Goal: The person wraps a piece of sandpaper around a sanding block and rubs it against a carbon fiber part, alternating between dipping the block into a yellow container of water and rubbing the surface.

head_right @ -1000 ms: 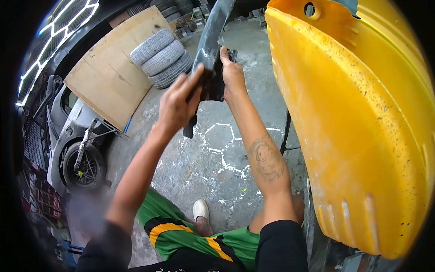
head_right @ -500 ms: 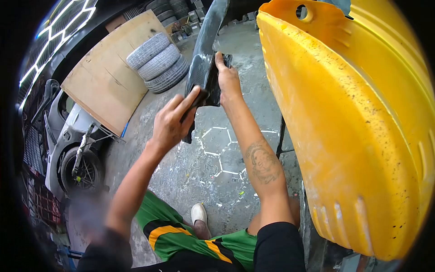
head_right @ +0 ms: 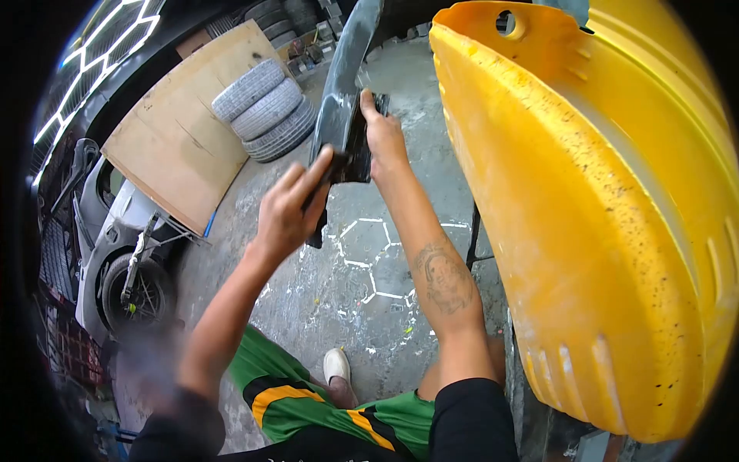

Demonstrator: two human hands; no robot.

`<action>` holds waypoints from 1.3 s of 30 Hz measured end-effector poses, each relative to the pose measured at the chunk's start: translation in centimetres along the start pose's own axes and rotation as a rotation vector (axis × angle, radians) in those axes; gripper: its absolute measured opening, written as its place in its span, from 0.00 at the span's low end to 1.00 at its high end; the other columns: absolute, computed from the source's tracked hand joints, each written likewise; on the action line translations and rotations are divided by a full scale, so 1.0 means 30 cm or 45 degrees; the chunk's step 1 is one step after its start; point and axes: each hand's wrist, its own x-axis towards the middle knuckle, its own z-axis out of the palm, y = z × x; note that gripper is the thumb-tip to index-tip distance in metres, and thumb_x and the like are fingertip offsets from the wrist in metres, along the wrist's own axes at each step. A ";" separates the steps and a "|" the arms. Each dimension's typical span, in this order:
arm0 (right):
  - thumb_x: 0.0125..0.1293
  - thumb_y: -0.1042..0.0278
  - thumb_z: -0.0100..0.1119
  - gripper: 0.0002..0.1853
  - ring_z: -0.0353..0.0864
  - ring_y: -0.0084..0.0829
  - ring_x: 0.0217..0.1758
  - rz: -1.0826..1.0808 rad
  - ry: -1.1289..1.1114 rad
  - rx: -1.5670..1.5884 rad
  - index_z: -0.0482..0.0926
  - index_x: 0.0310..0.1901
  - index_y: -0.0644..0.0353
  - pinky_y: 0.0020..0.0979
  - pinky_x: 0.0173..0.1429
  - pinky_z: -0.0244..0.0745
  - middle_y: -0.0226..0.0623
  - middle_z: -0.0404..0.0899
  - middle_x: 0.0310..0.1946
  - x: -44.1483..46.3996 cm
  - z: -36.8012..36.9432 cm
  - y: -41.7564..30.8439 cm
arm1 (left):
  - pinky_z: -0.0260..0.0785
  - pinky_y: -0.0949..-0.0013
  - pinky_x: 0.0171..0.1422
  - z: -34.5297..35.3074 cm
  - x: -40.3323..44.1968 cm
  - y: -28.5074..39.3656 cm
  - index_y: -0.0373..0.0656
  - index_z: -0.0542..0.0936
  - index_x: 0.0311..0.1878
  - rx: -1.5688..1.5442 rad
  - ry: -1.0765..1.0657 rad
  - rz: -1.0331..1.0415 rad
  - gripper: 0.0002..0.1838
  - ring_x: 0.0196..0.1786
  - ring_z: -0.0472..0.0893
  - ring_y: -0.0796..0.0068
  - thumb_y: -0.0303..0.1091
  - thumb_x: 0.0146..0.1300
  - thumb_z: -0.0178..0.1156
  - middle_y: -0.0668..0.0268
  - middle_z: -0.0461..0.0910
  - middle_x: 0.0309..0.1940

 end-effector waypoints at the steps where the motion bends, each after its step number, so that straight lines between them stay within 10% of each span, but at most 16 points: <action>1: 0.70 0.36 0.69 0.37 0.86 0.38 0.51 -0.094 0.184 -0.110 0.82 0.57 0.70 0.41 0.56 0.81 0.43 0.85 0.51 0.006 0.009 0.027 | 0.74 0.55 0.40 -0.011 -0.007 -0.003 0.52 0.75 0.76 0.038 -0.070 -0.005 0.32 0.35 0.80 0.57 0.27 0.68 0.65 0.61 0.74 0.34; 39: 0.70 0.37 0.69 0.34 0.89 0.35 0.39 0.047 0.134 -0.020 0.83 0.55 0.67 0.37 0.45 0.85 0.42 0.88 0.46 -0.057 0.051 -0.040 | 0.73 0.56 0.37 -0.014 0.063 -0.027 0.51 0.76 0.75 -0.026 0.005 0.062 0.33 0.31 0.77 0.58 0.26 0.66 0.68 0.60 0.71 0.32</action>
